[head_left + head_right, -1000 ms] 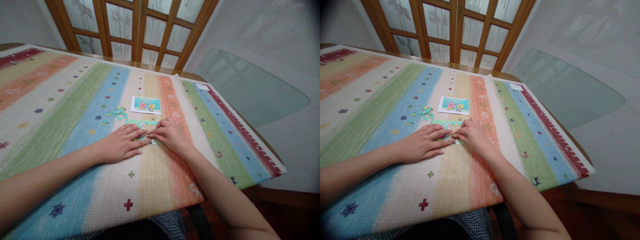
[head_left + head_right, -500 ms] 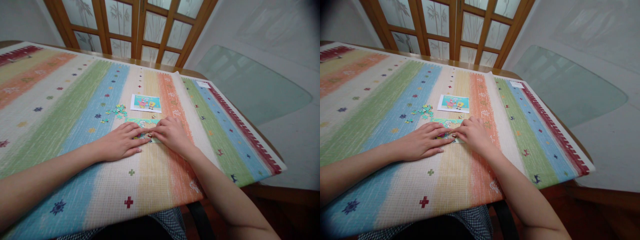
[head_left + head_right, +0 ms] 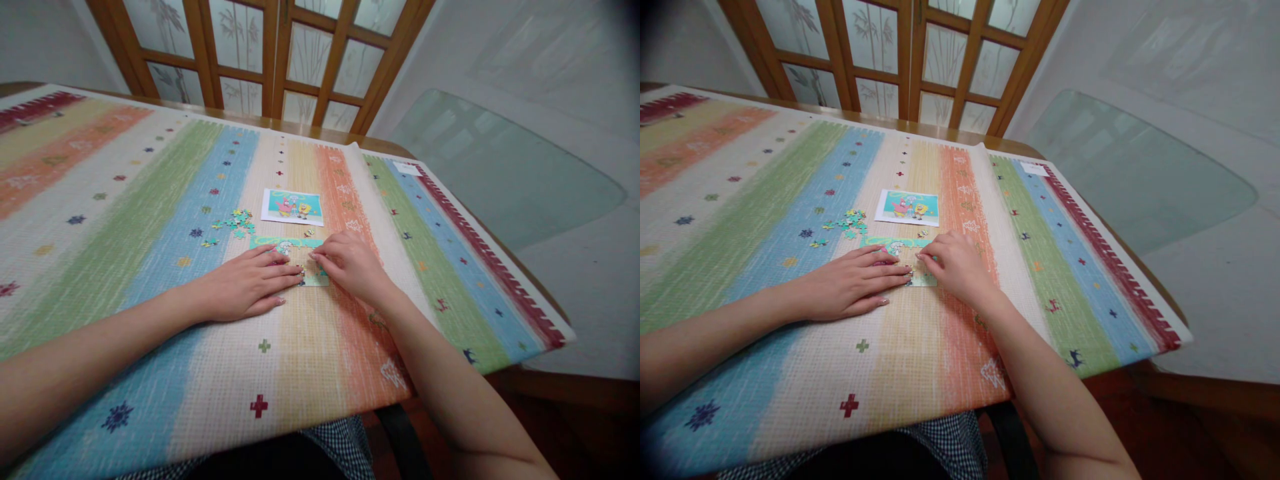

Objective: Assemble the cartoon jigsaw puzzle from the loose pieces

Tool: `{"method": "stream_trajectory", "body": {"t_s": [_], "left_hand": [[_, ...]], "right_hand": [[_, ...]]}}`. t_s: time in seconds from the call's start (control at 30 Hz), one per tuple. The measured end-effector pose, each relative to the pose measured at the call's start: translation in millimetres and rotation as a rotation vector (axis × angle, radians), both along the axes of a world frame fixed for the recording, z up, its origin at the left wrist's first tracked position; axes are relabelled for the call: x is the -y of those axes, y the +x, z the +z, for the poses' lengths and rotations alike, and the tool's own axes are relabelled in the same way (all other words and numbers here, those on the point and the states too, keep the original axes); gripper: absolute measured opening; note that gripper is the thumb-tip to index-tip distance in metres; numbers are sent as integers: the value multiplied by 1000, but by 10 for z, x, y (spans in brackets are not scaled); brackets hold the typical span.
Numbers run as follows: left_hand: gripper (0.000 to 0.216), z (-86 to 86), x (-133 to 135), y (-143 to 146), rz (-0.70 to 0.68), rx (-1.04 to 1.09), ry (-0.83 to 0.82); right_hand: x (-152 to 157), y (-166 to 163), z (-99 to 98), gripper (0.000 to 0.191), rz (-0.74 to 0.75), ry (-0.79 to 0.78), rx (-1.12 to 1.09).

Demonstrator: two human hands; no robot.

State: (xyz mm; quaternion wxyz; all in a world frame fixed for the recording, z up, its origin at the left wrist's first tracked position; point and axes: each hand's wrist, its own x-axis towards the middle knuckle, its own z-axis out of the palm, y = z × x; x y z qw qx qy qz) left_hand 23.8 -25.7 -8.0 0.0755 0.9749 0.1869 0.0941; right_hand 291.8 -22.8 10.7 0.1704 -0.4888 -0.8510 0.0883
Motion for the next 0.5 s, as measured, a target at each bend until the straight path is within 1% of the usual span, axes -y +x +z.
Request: {"method": "stream_trajectory", "body": {"t_s": [0.1,0.27,0.4,0.5], "left_hand": [[47,12,0,15,0,13,-14],[47,-22,-7,2,-5,84,-42],[46,-23,-19,-24,14,144,-26],[36,-12,-23,-27,53,180,-51]], "right_hand": [[-18,-1,-5,21,-10,-2,12],[-60,14,-20,20,-48,-21,12],[-121,57,-96,19,-119,22,-50],[-191,72,-180,21,-172,46,-99]]}}
